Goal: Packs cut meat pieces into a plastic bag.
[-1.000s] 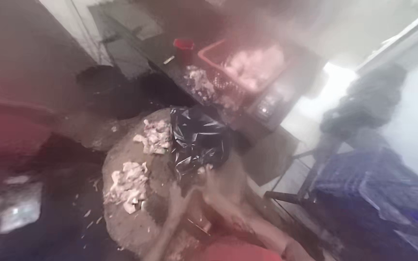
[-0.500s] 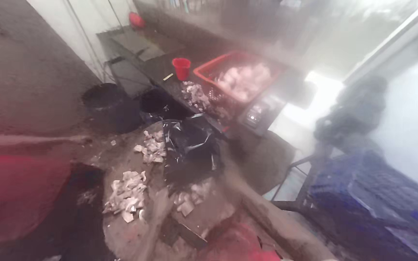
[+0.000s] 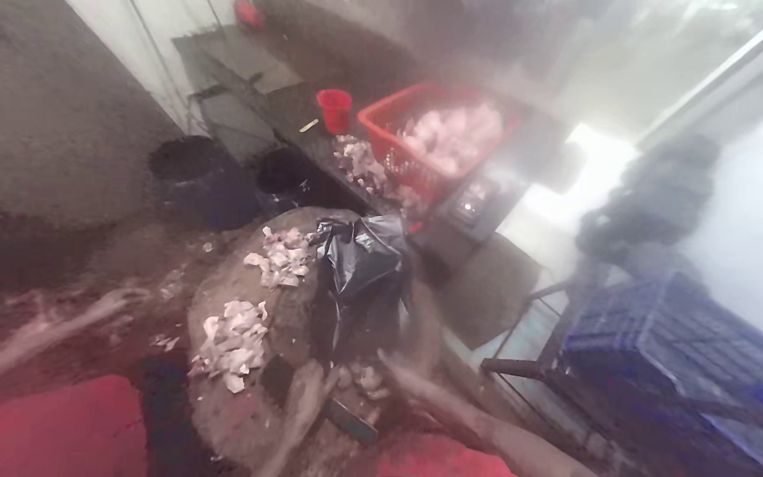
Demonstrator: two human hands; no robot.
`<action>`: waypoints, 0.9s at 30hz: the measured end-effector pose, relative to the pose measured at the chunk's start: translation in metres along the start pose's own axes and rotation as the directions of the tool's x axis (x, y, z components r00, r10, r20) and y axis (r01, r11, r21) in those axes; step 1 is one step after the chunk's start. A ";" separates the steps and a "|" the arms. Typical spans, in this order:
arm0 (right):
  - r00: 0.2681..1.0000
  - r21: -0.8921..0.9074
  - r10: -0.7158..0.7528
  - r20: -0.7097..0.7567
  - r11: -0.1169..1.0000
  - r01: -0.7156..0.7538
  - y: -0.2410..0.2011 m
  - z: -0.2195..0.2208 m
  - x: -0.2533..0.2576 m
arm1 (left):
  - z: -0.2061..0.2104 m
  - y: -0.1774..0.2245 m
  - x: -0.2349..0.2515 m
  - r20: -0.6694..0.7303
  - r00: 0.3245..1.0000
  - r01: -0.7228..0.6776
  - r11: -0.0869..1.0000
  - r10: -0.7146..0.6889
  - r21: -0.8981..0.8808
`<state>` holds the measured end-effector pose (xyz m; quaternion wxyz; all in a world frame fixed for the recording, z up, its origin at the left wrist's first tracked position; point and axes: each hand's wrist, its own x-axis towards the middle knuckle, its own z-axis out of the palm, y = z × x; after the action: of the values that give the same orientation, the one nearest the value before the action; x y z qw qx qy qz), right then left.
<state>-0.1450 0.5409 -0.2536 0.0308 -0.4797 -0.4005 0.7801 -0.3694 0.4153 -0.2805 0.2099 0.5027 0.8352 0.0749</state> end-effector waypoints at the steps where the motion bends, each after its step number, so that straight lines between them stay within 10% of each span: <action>1: 1.000 0.095 -0.018 -0.017 0.995 0.019 0.003 0.011 0.005 | 0.000 0.013 0.001 0.026 0.996 0.083 0.996 -0.082 -0.043; 5: 0.987 0.418 -0.145 -0.073 0.894 0.162 0.017 0.032 0.041 | -0.001 0.052 0.007 0.044 0.975 0.223 0.952 -0.219 -0.211; 11: 0.995 0.576 -0.094 -0.043 0.811 0.101 -0.049 0.045 0.023 | -0.071 0.088 0.000 -0.113 0.990 0.034 0.934 -0.079 -0.354; 17: 0.939 0.539 -0.326 -0.109 0.775 0.331 -0.150 0.056 -0.011 | -0.185 0.139 -0.026 -0.044 0.990 0.037 0.543 -0.135 -0.839; 22: 0.925 -0.025 -0.367 -0.096 0.930 0.366 -0.216 0.069 0.026 | -0.214 0.113 0.009 -0.237 0.961 -0.175 0.352 -0.144 -0.920; 27: 0.883 -0.302 -0.437 0.174 0.829 0.470 -0.233 0.028 0.033 | -0.182 0.056 0.042 -0.100 0.948 -0.073 0.099 -0.301 -0.992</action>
<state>-0.2632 0.6960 -0.1194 0.1133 -0.3303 -0.6308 0.6929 -0.4186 0.4944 -0.1091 0.3766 0.1501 0.6267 0.6655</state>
